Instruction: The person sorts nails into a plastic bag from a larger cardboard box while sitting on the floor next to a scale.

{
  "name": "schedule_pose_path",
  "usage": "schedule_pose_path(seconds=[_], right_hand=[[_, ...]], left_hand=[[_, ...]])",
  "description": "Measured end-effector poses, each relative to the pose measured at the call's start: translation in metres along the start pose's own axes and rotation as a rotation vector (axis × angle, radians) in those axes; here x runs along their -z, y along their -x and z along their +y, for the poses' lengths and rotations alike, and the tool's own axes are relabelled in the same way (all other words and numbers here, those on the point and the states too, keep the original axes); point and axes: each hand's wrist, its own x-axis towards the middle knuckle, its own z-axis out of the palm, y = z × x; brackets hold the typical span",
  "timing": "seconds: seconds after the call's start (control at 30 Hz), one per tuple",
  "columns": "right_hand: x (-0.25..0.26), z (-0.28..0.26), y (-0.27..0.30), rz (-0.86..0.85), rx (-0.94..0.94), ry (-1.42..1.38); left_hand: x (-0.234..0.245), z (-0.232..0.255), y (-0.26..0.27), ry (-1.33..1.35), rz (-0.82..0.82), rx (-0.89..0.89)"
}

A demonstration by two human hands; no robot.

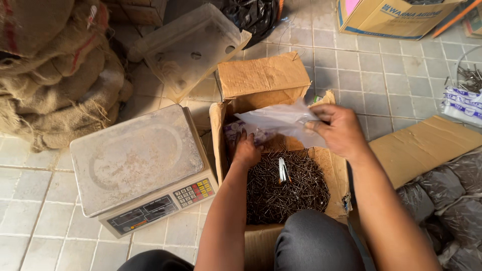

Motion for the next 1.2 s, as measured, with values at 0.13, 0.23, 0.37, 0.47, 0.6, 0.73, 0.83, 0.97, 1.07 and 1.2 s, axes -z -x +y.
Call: schedule_pose_path(seconds=[0.13, 0.23, 0.37, 0.47, 0.6, 0.73, 0.83, 0.97, 1.07, 1.2], right_hand=[[-0.012, 0.012, -0.010, 0.006, -0.058, 0.129], [-0.025, 0.005, -0.014, 0.088, -0.057, 0.269], [-0.040, -0.019, -0.023, 0.103, -0.087, 0.453], [-0.040, -0.032, -0.029, 0.083, -0.074, 0.464], [-0.043, -0.040, -0.031, -0.070, -0.112, 0.122], [-0.043, -0.068, -0.016, -0.174, -0.256, -0.101], [-0.046, -0.058, -0.031, -0.164, -0.272, -0.094], [-0.049, -0.044, -0.037, -0.148, -0.316, -0.021], [-0.042, -0.051, -0.036, -0.144, -0.336, 0.082], [-0.049, -0.052, -0.003, -0.079, -0.381, -0.056]], left_hand=[[0.039, 0.027, 0.011, 0.242, 0.130, 0.086], [0.083, 0.054, 0.027, 0.298, 0.110, 0.153], [0.146, 0.121, 0.076, 0.594, 0.000, -0.028], [0.163, 0.141, 0.083, 0.882, 0.053, 0.086], [0.173, 0.133, 0.075, 0.531, 0.150, 0.069], [0.174, 0.129, 0.077, 0.361, 0.151, 0.051], [0.178, 0.132, 0.083, 0.389, 0.135, 0.123], [0.182, 0.137, 0.095, 0.443, 0.128, 0.251], [0.179, 0.140, 0.097, 0.480, 0.139, 0.261], [0.143, 0.124, 0.111, 0.970, 0.159, 0.208]])
